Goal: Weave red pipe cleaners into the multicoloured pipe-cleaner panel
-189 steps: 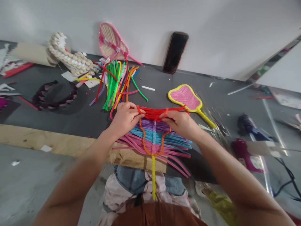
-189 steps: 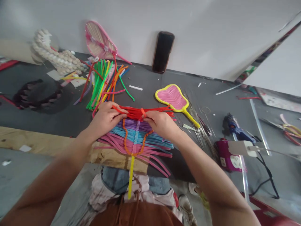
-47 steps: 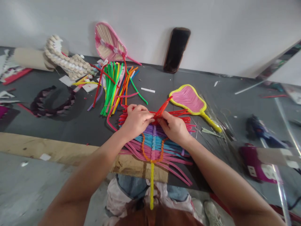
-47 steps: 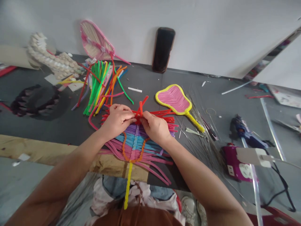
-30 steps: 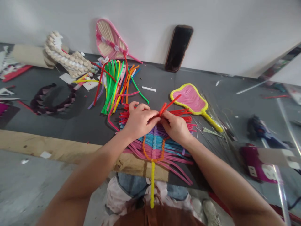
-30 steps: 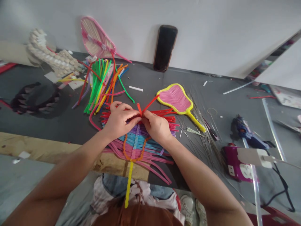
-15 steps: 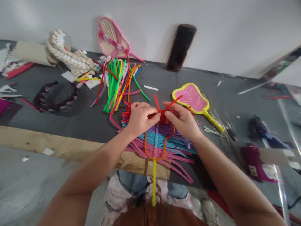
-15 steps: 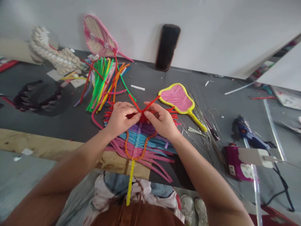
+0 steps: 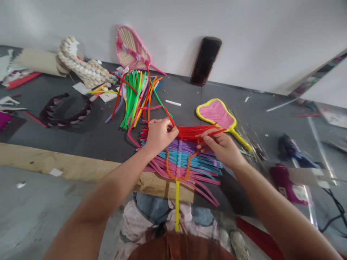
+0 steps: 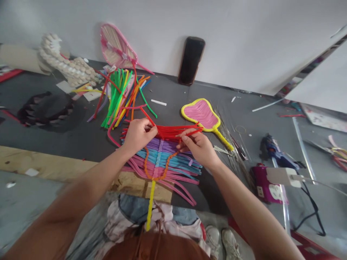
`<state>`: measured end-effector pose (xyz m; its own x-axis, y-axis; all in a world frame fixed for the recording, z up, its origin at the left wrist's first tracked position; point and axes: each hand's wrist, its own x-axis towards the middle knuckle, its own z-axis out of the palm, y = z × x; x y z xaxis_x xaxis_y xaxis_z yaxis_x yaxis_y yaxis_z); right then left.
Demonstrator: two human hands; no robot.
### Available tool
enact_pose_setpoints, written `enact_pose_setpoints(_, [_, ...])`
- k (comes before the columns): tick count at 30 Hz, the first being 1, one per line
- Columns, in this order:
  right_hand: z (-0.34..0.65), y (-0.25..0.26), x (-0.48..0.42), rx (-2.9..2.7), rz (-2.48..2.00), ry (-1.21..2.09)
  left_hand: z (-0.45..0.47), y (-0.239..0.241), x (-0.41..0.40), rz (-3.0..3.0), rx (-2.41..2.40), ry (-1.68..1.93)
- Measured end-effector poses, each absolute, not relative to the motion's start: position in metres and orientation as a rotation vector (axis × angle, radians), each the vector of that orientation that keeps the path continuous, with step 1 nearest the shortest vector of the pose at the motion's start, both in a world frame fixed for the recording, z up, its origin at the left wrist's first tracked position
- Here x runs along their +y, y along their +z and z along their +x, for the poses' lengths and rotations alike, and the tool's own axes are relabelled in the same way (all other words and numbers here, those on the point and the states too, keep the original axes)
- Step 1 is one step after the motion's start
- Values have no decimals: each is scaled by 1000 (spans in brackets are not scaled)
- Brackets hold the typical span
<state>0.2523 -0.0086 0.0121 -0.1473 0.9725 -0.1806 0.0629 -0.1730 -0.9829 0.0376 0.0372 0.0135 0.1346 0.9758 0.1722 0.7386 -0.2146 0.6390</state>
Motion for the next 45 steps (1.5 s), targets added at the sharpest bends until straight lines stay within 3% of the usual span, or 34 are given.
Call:
enact_pose_setpoints(12, [257, -2, -17, -1164, -1304, 1473, 33, 6, 36, 2088, 1895, 819])
enact_pose_setpoints(19, [254, 0, -14, -1182, -1288, 1442, 19, 47, 18, 2347, 1893, 967])
enact_pose_setpoints(26, [254, 2, -13, -1198, -1236, 1446, 31, 59, -28, 3017, 1154, 730])
enact_pose_setpoints(30, [256, 1, -14, -1220, -1231, 1456, 27, 53, -56, 3016, 1347, 1102])
enact_pose_setpoints(32, [256, 1, -14, -1232, -1220, 1458, 28, 51, -64, 3095, 976, 1210])
enact_pose_setpoints(35, [256, 1, -13, -1259, -1191, 1434, 38, 42, -56, 3090, 593, 865])
enact_pose_setpoints(41, [257, 2, -14, -1226, -1215, 1456, 39, 13, -11, 3005, 1143, 187])
enact_pose_setpoints(45, [257, -2, -16, -1207, -1211, 1463, 33, 13, -13, 2914, 1289, -16])
